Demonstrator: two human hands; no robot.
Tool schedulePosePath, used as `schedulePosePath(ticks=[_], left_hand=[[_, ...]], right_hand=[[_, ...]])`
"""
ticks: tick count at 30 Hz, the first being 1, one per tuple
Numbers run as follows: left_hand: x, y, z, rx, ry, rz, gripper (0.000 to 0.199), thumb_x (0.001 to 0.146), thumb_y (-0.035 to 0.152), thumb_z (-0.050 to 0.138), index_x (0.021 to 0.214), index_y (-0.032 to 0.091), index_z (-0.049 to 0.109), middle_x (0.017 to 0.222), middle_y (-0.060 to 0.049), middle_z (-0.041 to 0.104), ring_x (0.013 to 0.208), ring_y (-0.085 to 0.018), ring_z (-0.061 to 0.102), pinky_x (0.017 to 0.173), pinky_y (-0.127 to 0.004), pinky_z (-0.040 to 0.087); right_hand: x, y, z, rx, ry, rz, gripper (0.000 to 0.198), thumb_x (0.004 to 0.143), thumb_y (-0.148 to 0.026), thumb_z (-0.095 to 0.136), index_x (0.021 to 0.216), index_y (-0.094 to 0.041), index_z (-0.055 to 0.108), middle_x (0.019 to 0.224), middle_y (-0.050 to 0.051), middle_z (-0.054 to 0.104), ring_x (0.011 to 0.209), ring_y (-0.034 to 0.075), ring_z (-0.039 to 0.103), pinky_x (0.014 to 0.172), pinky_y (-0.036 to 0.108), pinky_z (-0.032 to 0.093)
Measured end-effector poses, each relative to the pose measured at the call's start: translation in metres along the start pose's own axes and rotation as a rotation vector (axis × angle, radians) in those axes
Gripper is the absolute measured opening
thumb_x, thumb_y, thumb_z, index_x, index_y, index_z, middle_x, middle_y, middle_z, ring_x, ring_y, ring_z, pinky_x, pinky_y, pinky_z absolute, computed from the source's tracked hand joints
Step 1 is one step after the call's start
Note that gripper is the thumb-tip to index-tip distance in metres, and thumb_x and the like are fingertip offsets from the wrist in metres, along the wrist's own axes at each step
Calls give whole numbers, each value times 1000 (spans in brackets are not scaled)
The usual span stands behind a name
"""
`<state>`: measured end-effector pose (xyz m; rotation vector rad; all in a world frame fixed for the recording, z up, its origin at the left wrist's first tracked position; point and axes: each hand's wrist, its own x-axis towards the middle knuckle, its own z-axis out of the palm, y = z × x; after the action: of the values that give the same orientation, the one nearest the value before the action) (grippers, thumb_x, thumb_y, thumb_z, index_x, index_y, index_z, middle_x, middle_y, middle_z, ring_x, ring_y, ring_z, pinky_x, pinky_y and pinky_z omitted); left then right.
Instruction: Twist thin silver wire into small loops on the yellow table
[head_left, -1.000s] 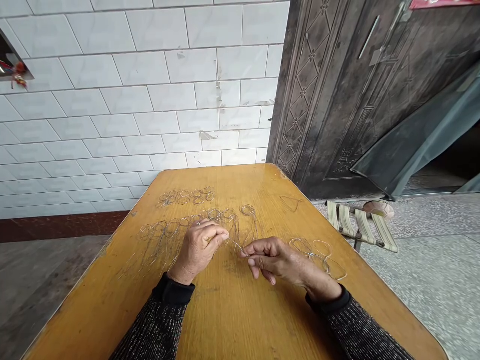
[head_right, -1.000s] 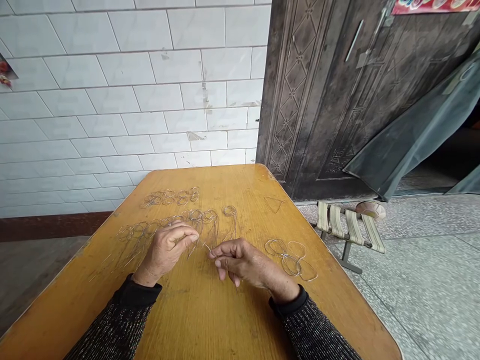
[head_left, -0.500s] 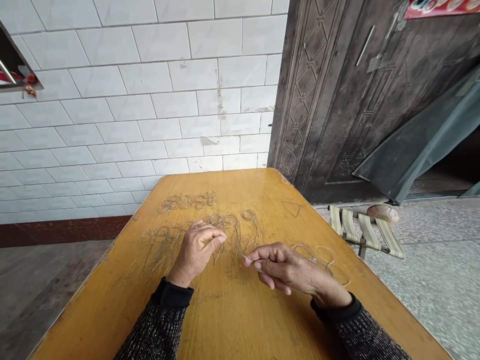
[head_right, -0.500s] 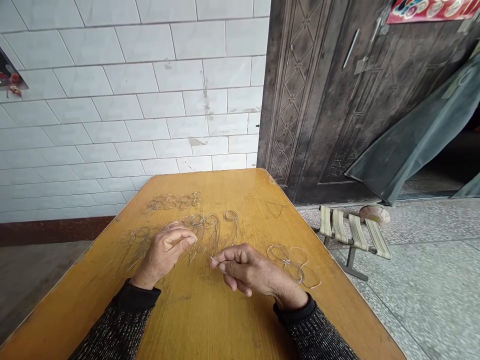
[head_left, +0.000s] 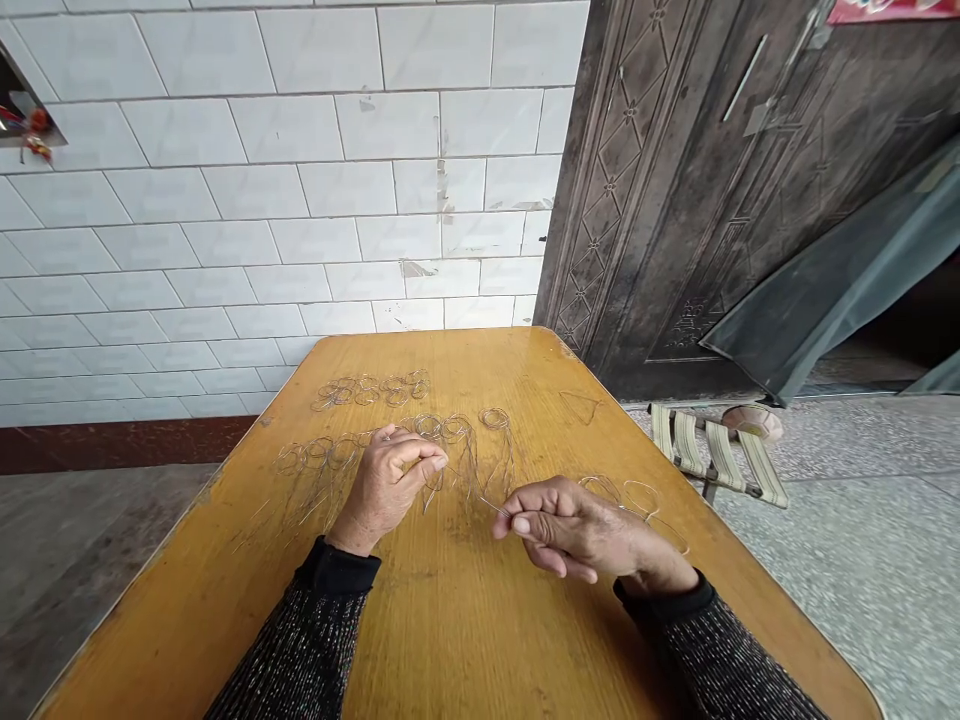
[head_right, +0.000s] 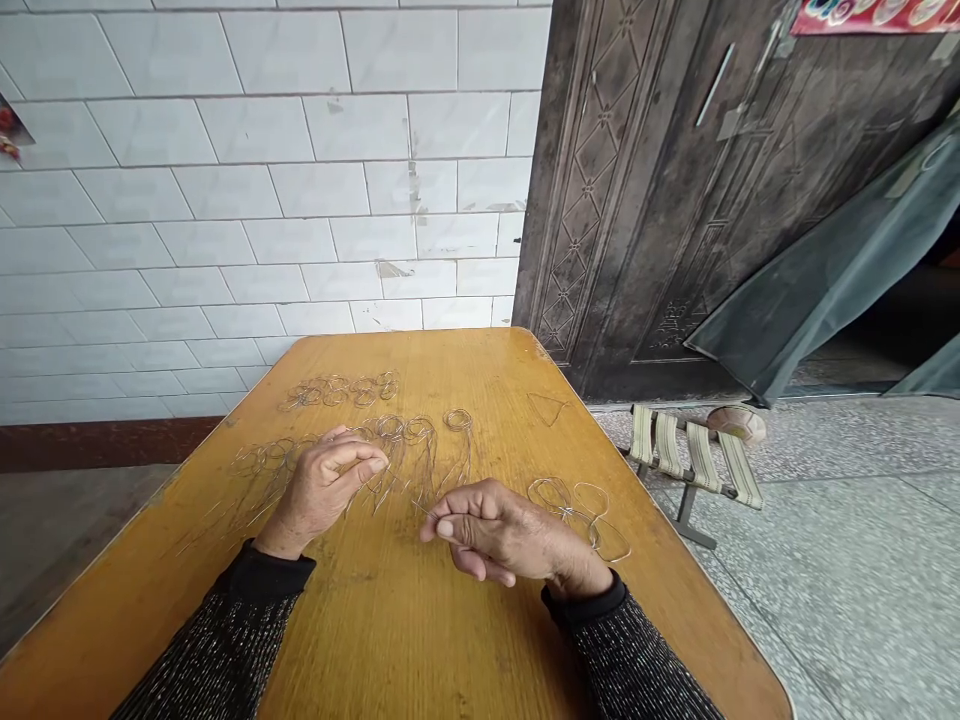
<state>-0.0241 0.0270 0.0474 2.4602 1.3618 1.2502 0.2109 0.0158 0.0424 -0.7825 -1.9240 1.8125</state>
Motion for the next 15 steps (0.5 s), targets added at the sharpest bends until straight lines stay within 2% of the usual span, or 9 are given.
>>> schedulePosePath(ticks=[3,9,15], left_hand=[[0,-2,-2,3,23,-22,17,82,27,52,70,20,62,71,0,69,69,-14,60,84,-38,38],[-1,-9,-7,42,95,-69,18,83,28,51,72,20,63,75,-2,69,72,-17,62,87,-43,37],[-1,-6,-7,58,52,-83,18,82,28,51,71,21,62,75,-1,70,73,-17,62,92,-45,33]], right_hand=[[0,4,-3,11,18,-27,35,85,-43,48,97,-12,59,46,-8,46,28,1,28,30,15,18],[2,4,-7,-44,76,37,29,84,-39,50,96,-14,57,48,-8,45,30,1,28,30,14,20],[-3,-1,-7,-112,-14,26,35,86,-43,46,98,-14,60,48,-8,43,30,2,28,31,14,21]])
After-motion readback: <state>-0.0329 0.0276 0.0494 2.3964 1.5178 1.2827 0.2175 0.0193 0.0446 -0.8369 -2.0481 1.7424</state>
